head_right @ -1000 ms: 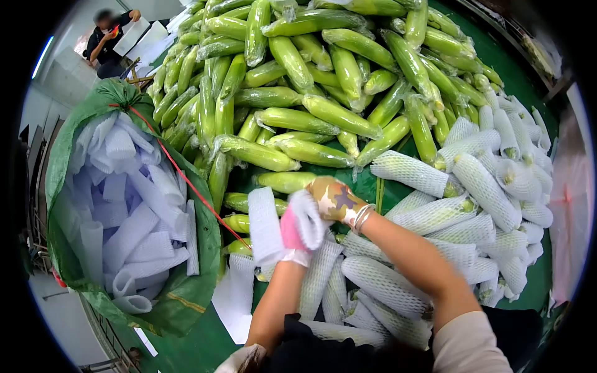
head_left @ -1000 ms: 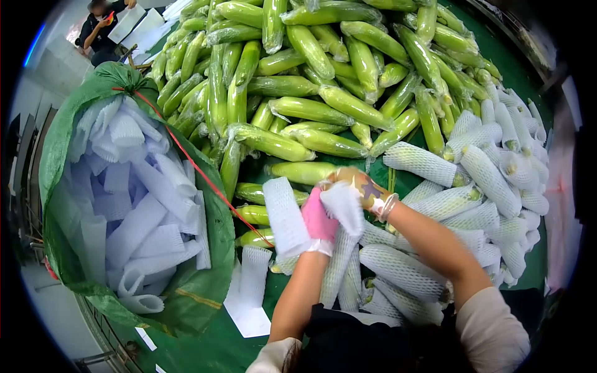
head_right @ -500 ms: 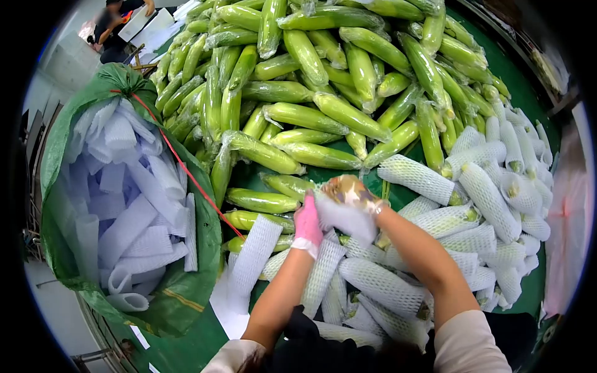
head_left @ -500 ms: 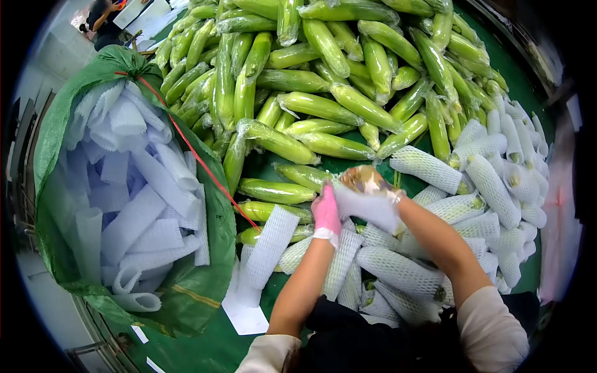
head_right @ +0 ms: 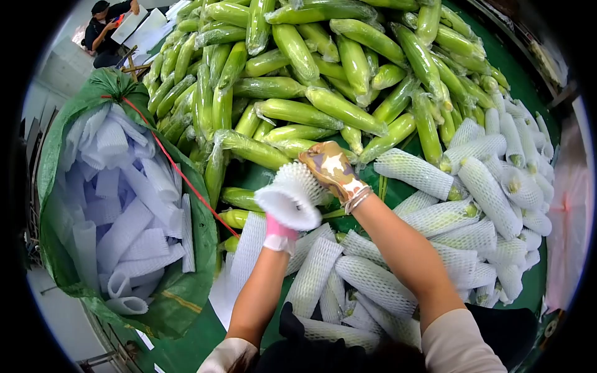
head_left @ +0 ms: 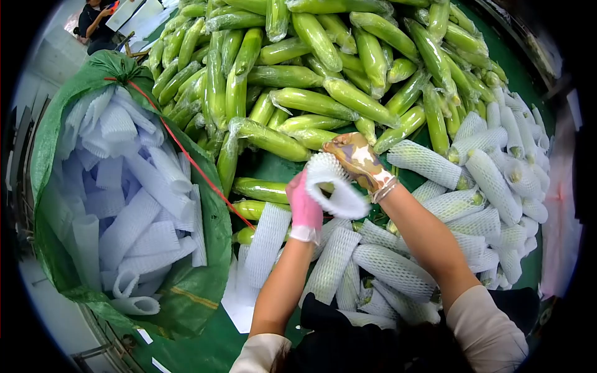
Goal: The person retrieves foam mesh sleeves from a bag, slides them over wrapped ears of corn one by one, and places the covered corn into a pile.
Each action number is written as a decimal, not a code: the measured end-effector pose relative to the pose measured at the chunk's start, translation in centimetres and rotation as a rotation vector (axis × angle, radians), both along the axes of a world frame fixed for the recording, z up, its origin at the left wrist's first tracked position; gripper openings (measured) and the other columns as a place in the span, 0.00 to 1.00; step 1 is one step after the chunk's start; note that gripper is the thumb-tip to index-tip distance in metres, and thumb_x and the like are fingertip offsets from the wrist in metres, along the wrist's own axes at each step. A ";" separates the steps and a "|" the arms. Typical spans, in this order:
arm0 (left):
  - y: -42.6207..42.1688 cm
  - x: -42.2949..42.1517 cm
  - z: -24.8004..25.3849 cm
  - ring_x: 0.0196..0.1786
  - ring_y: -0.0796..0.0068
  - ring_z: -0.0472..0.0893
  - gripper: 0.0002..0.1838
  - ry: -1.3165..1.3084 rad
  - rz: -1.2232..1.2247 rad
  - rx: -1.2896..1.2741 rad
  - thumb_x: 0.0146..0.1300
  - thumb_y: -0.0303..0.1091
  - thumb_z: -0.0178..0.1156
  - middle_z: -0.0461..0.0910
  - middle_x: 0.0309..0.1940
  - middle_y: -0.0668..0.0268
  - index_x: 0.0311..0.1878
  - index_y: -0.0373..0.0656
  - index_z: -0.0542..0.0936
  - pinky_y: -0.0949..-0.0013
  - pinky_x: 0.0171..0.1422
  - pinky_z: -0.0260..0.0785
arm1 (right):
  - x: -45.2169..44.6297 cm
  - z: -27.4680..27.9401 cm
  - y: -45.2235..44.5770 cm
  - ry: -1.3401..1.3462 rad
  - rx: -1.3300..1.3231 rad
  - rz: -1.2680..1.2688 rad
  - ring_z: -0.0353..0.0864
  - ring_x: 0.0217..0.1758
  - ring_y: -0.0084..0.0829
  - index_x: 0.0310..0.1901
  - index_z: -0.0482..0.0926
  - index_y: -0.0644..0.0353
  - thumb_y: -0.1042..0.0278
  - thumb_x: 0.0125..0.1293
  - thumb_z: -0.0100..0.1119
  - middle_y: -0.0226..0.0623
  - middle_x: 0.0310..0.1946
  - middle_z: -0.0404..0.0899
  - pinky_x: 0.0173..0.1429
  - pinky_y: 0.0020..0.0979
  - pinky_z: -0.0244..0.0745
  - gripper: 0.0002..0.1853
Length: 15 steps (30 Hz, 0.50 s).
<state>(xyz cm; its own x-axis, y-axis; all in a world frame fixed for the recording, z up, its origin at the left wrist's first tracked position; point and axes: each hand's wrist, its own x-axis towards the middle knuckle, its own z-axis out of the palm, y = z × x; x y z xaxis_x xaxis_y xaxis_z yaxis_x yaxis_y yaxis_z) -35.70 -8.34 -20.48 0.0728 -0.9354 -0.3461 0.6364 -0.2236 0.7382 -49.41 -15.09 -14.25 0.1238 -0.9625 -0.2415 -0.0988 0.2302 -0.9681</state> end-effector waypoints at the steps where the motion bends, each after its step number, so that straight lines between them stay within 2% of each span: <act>1: -0.7 -0.2 -0.5 0.37 0.70 0.81 0.12 0.179 0.061 0.006 0.63 0.30 0.54 0.82 0.38 0.58 0.43 0.32 0.79 0.68 0.44 0.74 | -0.5 -0.9 -0.3 0.112 0.012 0.068 0.73 0.23 0.30 0.26 0.78 0.64 0.57 0.59 0.64 0.38 0.19 0.75 0.30 0.34 0.67 0.16; 2: -1.5 -0.4 -1.0 0.35 0.71 0.82 0.07 0.357 0.125 0.012 0.59 0.24 0.56 0.82 0.36 0.58 0.39 0.32 0.80 0.68 0.41 0.75 | -1.1 -2.1 -0.5 0.229 -0.082 0.100 0.74 0.24 0.35 0.26 0.79 0.64 0.55 0.60 0.63 0.42 0.20 0.76 0.30 0.36 0.68 0.18; 3: -1.0 -0.9 1.0 0.35 0.71 0.81 0.06 0.182 0.129 0.036 0.58 0.23 0.56 0.82 0.35 0.59 0.37 0.32 0.80 0.69 0.41 0.75 | -1.7 -3.8 -0.3 0.348 -0.172 0.137 0.75 0.24 0.39 0.26 0.79 0.64 0.53 0.60 0.62 0.46 0.21 0.76 0.31 0.37 0.68 0.19; 4: -0.5 -1.4 2.9 0.35 0.72 0.81 0.05 0.007 0.131 0.071 0.57 0.21 0.56 0.82 0.35 0.60 0.35 0.32 0.80 0.70 0.41 0.75 | -2.3 -6.3 0.3 0.335 -0.193 0.130 0.77 0.26 0.42 0.25 0.80 0.63 0.51 0.62 0.58 0.49 0.22 0.77 0.32 0.38 0.70 0.21; 5: -0.3 -1.7 0.5 0.32 0.65 0.81 0.05 -0.494 0.009 -0.033 0.60 0.27 0.57 0.82 0.32 0.58 0.32 0.35 0.79 0.66 0.38 0.74 | -3.3 -8.5 0.9 0.424 -0.118 0.144 0.79 0.29 0.42 0.28 0.80 0.61 0.53 0.65 0.54 0.47 0.24 0.78 0.33 0.38 0.71 0.19; 6: -0.1 -1.9 -2.0 0.29 0.58 0.81 0.09 -1.012 -0.034 -0.102 0.62 0.32 0.57 0.82 0.28 0.55 0.29 0.37 0.77 0.62 0.36 0.73 | -4.5 -13.4 2.2 0.175 -0.081 -0.025 0.79 0.31 0.43 0.34 0.80 0.59 0.55 0.65 0.54 0.46 0.27 0.78 0.34 0.38 0.72 0.15; 7: 0.1 -2.6 -2.1 0.28 0.51 0.80 0.13 -1.342 -0.091 -0.067 0.64 0.38 0.56 0.81 0.26 0.52 0.28 0.38 0.77 0.57 0.34 0.72 | -5.1 -13.1 2.8 0.240 -0.037 -0.045 0.80 0.34 0.43 0.41 0.78 0.57 0.57 0.64 0.53 0.46 0.30 0.78 0.37 0.38 0.73 0.13; 8: -0.3 -3.7 -2.1 0.29 0.42 0.77 0.19 -1.506 -0.098 -0.012 0.65 0.46 0.54 0.78 0.26 0.47 0.28 0.39 0.74 0.48 0.34 0.69 | -5.6 -12.7 3.4 0.303 0.008 -0.063 0.80 0.37 0.44 0.47 0.76 0.56 0.60 0.63 0.53 0.46 0.34 0.78 0.39 0.39 0.75 0.14; 9: -0.6 -4.3 -2.7 0.30 0.43 0.77 0.19 -1.590 -0.136 0.077 0.65 0.47 0.53 0.79 0.26 0.48 0.29 0.40 0.75 0.47 0.35 0.68 | -6.0 -12.3 4.4 0.674 -0.131 -0.046 0.78 0.43 0.43 0.54 0.72 0.56 0.65 0.59 0.54 0.47 0.41 0.76 0.45 0.39 0.75 0.20; 10: -0.9 -4.4 -2.3 0.31 0.44 0.78 0.18 -1.563 -0.132 0.086 0.65 0.45 0.53 0.79 0.26 0.48 0.29 0.40 0.75 0.48 0.36 0.68 | -6.3 -12.0 5.3 1.062 -0.241 -0.070 0.77 0.49 0.43 0.60 0.68 0.56 0.70 0.55 0.55 0.48 0.49 0.74 0.50 0.40 0.75 0.28; 11: -1.0 -4.6 -1.7 0.32 0.45 0.79 0.16 -1.530 -0.128 0.095 0.65 0.43 0.53 0.78 0.26 0.48 0.30 0.39 0.75 0.48 0.36 0.68 | -6.6 -7.2 6.4 1.015 -0.252 0.066 0.71 0.59 0.44 0.62 0.67 0.56 0.76 0.50 0.56 0.47 0.59 0.67 0.58 0.39 0.72 0.32; 12: -0.8 -5.0 -1.5 0.32 0.45 0.79 0.16 -1.522 -0.121 0.097 0.65 0.43 0.53 0.78 0.26 0.48 0.30 0.39 0.75 0.48 0.36 0.68 | -7.1 -4.8 6.9 0.874 -0.406 0.217 0.69 0.61 0.45 0.62 0.67 0.54 0.77 0.48 0.57 0.46 0.61 0.65 0.61 0.40 0.70 0.34; 13: -0.2 -5.2 -1.5 0.29 0.52 0.78 0.12 -1.262 -0.073 0.094 0.65 0.39 0.53 0.78 0.24 0.53 0.31 0.40 0.75 0.53 0.34 0.68 | -7.3 -2.8 7.6 0.718 -0.552 0.367 0.68 0.63 0.46 0.62 0.67 0.52 0.79 0.45 0.58 0.45 0.64 0.63 0.64 0.41 0.68 0.36; 14: 0.9 -5.2 -1.7 0.26 0.59 0.78 0.09 -1.010 -0.027 0.097 0.65 0.35 0.53 0.77 0.21 0.57 0.32 0.41 0.75 0.58 0.31 0.67 | -7.1 0.5 8.7 0.798 -0.552 0.547 0.67 0.64 0.47 0.62 0.68 0.51 0.77 0.46 0.58 0.43 0.65 0.63 0.65 0.44 0.65 0.36; 15: 2.6 -5.4 -2.4 0.26 0.78 0.71 0.02 -0.433 0.041 -0.072 0.63 0.28 0.53 0.72 0.23 0.69 0.35 0.43 0.74 0.71 0.31 0.63 | -6.7 4.1 10.0 0.866 -0.548 0.736 0.66 0.65 0.47 0.62 0.68 0.49 0.76 0.46 0.58 0.42 0.66 0.62 0.67 0.46 0.63 0.35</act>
<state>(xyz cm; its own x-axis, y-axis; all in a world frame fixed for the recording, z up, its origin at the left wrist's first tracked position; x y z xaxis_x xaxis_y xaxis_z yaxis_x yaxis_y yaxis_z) -41.14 -5.73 -22.90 0.2345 -0.9493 -0.2095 0.2721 -0.1428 0.9516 -56.12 -5.05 -10.17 0.6734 -0.7321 -0.1028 -0.6805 -0.5596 -0.4730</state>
